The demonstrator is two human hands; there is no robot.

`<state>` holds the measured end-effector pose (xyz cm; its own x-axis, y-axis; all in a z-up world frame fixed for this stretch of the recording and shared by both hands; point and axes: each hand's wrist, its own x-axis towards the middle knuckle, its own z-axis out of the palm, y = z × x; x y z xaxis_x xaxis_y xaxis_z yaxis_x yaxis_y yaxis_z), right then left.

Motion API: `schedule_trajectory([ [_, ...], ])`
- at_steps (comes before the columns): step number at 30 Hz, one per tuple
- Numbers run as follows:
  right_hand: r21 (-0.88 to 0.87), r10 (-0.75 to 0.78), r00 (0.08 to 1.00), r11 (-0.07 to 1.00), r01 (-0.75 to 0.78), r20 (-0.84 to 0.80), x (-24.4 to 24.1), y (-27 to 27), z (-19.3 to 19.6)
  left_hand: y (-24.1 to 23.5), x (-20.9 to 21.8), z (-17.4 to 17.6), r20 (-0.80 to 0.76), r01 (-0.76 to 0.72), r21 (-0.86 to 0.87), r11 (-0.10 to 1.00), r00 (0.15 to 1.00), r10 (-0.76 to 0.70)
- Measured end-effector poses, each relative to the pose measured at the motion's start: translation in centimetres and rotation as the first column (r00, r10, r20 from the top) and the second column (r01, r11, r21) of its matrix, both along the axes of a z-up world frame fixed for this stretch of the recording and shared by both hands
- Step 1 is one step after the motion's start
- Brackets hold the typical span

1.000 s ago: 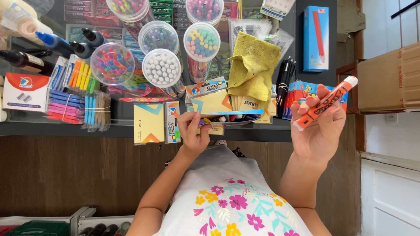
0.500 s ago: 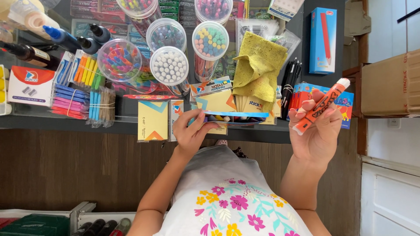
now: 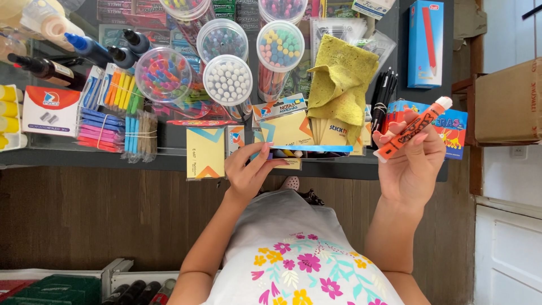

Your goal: Organizing and cleaning various stationery items like paint boxes and markers on a glass counter.

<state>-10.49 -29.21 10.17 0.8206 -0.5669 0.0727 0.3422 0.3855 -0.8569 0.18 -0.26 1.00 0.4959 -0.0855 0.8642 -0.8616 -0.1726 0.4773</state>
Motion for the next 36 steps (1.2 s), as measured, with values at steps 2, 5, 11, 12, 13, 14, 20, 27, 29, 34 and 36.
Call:
schedule_trajectory([
  [2,-0.086,-0.067,0.997,0.994,0.063,-0.034,-0.1,0.5,-0.1,0.2,-0.1,-0.2,-0.010,-0.009,0.019,1.000,1.000,0.010],
  [5,-0.192,-0.164,0.982,0.971,0.144,-0.093,-0.1,3.3,1.6,1.2,-0.4,-0.5,-0.006,-0.009,0.173,0.985,1.000,0.010],
  [11,-0.325,-0.264,0.963,0.916,0.235,-0.047,-0.1,5.4,1.0,1.5,-0.7,1.0,-0.110,0.044,0.180,0.983,0.994,-0.024],
  [12,-0.322,-0.269,0.962,0.916,0.239,-0.052,-0.1,5.6,0.9,1.6,-0.6,1.1,-0.114,0.050,0.183,0.982,0.993,-0.030],
  [13,-0.333,-0.281,0.959,0.909,0.251,-0.044,-0.1,5.7,0.8,1.6,-0.6,1.2,-0.118,0.073,0.181,0.981,0.992,-0.052],
  [14,-0.343,-0.292,0.956,0.902,0.262,-0.036,-0.1,5.9,0.7,1.7,-0.5,1.3,-0.121,0.096,0.179,0.979,0.990,-0.075],
  [20,-0.619,-0.396,0.915,0.699,0.357,0.080,0.8,8.3,1.5,1.7,-0.2,0.8,-0.129,0.120,0.180,0.976,0.987,-0.098],
  [27,-0.760,-0.399,0.903,0.536,0.369,0.157,1.7,9.6,2.4,1.8,0.3,0.3,-0.100,0.118,0.183,0.976,0.990,-0.101],
  [29,-0.787,-0.422,0.884,0.469,0.401,0.199,2.3,10.2,2.9,2.1,0.1,0.4,-0.119,0.182,0.168,0.969,0.979,-0.164],
  [34,-0.523,-0.370,0.928,0.782,0.338,0.046,1.8,6.9,1.4,2.8,0.1,1.1,-0.046,0.262,0.153,0.953,0.965,-0.258],
  [36,-0.437,-0.338,0.941,0.850,0.294,-0.023,1.7,5.1,0.9,2.9,-0.1,1.0,-0.032,0.281,0.148,0.948,0.960,-0.279],
])
